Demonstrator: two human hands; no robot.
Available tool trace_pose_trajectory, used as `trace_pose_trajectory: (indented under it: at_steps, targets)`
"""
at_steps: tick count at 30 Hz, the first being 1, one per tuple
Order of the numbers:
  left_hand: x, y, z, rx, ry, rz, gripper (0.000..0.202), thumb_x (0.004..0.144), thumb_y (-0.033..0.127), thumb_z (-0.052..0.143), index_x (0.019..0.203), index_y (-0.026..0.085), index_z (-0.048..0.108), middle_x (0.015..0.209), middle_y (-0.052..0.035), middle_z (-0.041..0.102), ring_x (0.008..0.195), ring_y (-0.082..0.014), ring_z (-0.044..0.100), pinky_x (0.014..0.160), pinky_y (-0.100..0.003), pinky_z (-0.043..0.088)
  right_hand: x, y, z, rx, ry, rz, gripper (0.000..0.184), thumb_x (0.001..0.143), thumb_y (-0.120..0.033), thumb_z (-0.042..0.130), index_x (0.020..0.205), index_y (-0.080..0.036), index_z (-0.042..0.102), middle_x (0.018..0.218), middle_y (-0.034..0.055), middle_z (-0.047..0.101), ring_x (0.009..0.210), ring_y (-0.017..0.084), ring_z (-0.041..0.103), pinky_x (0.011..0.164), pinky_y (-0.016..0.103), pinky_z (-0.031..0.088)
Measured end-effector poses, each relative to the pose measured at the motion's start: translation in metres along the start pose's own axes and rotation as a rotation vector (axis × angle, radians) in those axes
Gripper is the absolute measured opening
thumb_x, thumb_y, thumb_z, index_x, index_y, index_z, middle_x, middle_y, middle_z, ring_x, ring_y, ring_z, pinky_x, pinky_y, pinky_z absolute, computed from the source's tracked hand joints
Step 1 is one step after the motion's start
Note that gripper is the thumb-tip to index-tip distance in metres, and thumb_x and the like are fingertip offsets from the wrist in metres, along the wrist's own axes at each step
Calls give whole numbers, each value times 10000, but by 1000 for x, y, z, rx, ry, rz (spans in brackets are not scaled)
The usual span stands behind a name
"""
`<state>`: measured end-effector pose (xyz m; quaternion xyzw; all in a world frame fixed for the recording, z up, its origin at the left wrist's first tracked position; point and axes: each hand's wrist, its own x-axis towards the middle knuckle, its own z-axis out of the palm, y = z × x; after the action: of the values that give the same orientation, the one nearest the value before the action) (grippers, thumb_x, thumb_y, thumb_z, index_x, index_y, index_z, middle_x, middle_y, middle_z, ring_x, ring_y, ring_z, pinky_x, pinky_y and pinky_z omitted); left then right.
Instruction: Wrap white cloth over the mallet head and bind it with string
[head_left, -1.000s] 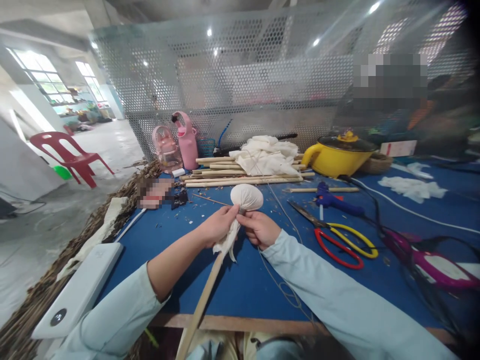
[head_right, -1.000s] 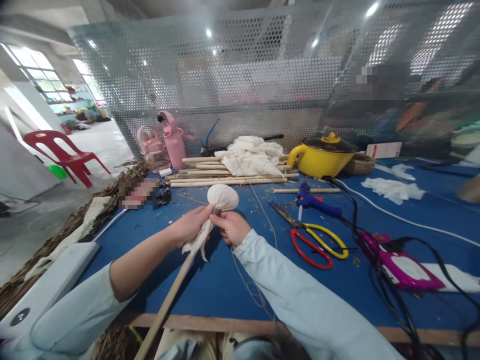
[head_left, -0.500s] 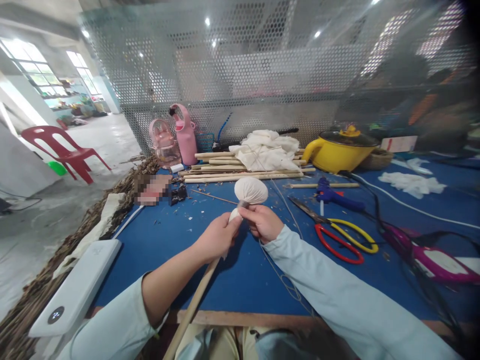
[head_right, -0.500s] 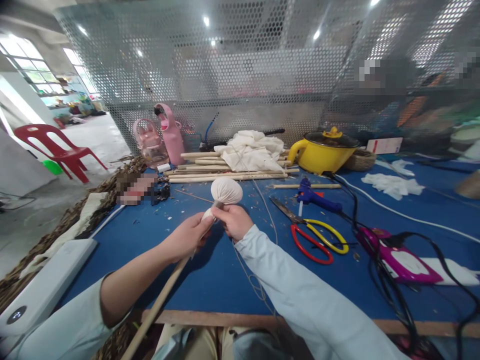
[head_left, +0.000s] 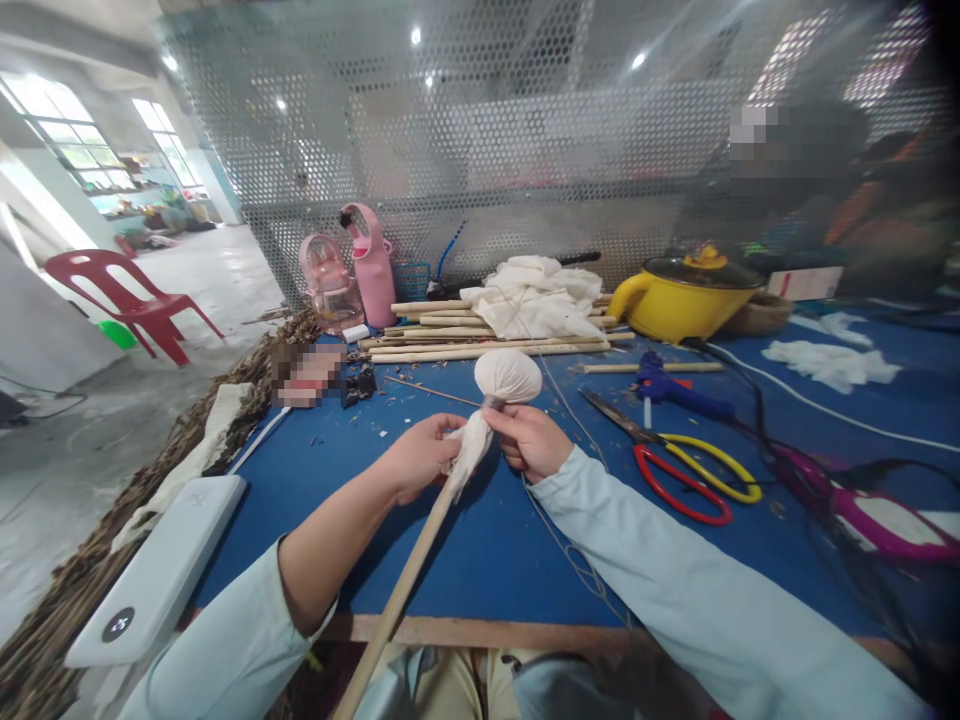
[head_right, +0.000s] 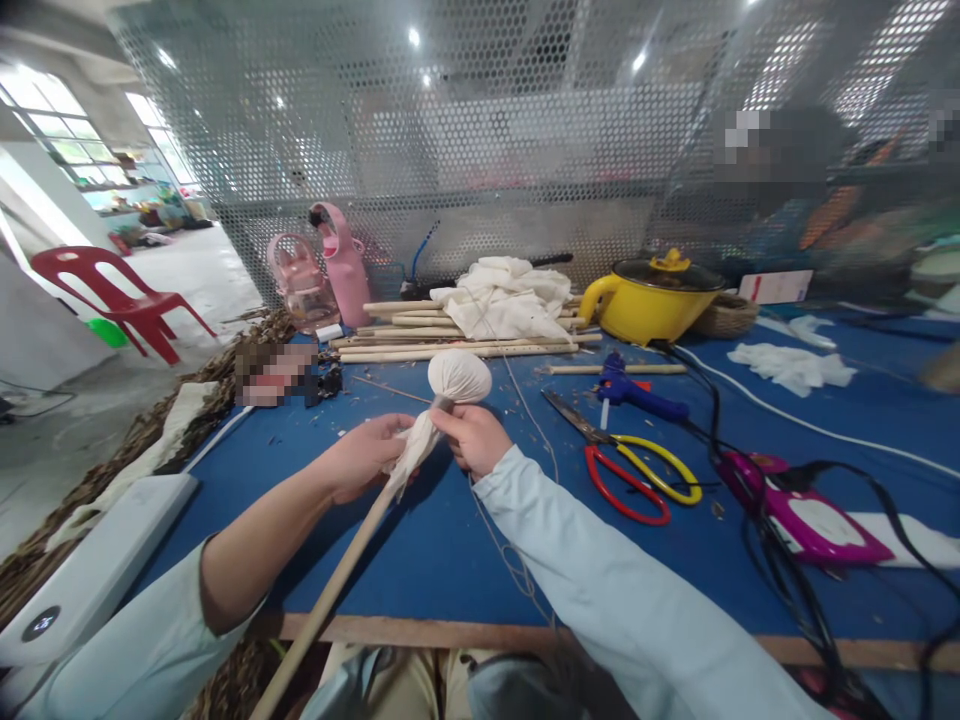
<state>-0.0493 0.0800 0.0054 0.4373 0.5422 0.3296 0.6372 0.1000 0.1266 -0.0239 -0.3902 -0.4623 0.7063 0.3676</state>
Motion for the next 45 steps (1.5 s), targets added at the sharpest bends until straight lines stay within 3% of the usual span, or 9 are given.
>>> trace_pose_trajectory:
  at_steps: [5, 7, 10, 12, 18, 25, 30, 37, 45]
  targets:
    - [2, -7, -19, 307, -132, 60, 266, 614, 119, 578, 878, 147, 554, 656, 14, 579, 519, -93, 522, 496, -203, 412, -1, -1, 1, -4, -22, 26, 372, 585, -453, 708, 634, -176, 465, 333, -131, 230, 274, 17, 137, 283, 160, 55]
    - [5, -4, -29, 443, 36, 189, 252, 613, 78, 532, 854, 142, 569, 720, -12, 603, 573, -102, 538, 525, -204, 419, -1, 0, 1, 0, -34, 31, 385, 571, -458, 717, 635, -176, 463, 332, -132, 236, 278, 14, 130, 281, 157, 55]
    - [14, 6, -36, 350, 441, 392, 302, 670, 62, 452, 947, 151, 535, 883, -49, 600, 683, -111, 572, 588, -213, 445, -2, 1, 3, 5, -58, 34, 388, 567, -458, 723, 650, -173, 473, 331, -136, 231, 282, 13, 118, 281, 155, 52]
    - [21, 11, -32, 232, 516, 429, 286, 719, 92, 450, 994, 156, 499, 922, -59, 588, 721, -118, 588, 612, -224, 458, -2, 2, 5, 5, -76, 38, 384, 573, -458, 721, 662, -169, 483, 332, -138, 223, 284, 12, 111, 282, 156, 50]
    - [21, 6, 0, 209, 307, 240, 233, 839, 314, 443, 967, 148, 544, 721, -24, 594, 594, -103, 524, 554, -209, 407, -4, 0, 8, 8, -89, 47, 373, 578, -431, 726, 694, -164, 493, 335, -133, 249, 278, 13, 126, 281, 156, 54]
    - [14, -7, 18, -108, 74, 108, 322, 858, 468, 393, 857, 165, 503, 618, 10, 521, 482, -107, 512, 469, -226, 418, -2, 1, 5, -25, -49, 39, 397, 584, -481, 705, 689, -165, 487, 329, -105, 332, 264, 24, 192, 274, 155, 80]
    - [7, -8, 19, 54, 138, 99, 349, 841, 528, 387, 894, 195, 478, 668, 20, 499, 400, -61, 405, 349, -174, 296, -2, 1, 4, -66, -50, 0, 397, 597, -494, 698, 684, -160, 502, 361, -97, 353, 276, 20, 172, 277, 172, 73]
    - [-1, -20, 19, 196, 106, 145, 353, 833, 535, 390, 770, 190, 430, 558, 60, 380, 394, -45, 314, 373, -173, 220, -1, 2, 1, -116, -5, -33, 387, 614, -509, 681, 635, -166, 502, 341, -114, 256, 289, 31, 162, 300, 201, 84]
    - [-7, -3, 16, 45, 140, 54, 303, 822, 510, 425, 766, 217, 368, 518, 90, 318, 345, -36, 254, 333, -162, 163, -9, -5, 5, -298, 97, -309, 302, 716, -417, 612, 587, -183, 471, 365, -87, 328, 332, 51, 264, 367, 216, 177]
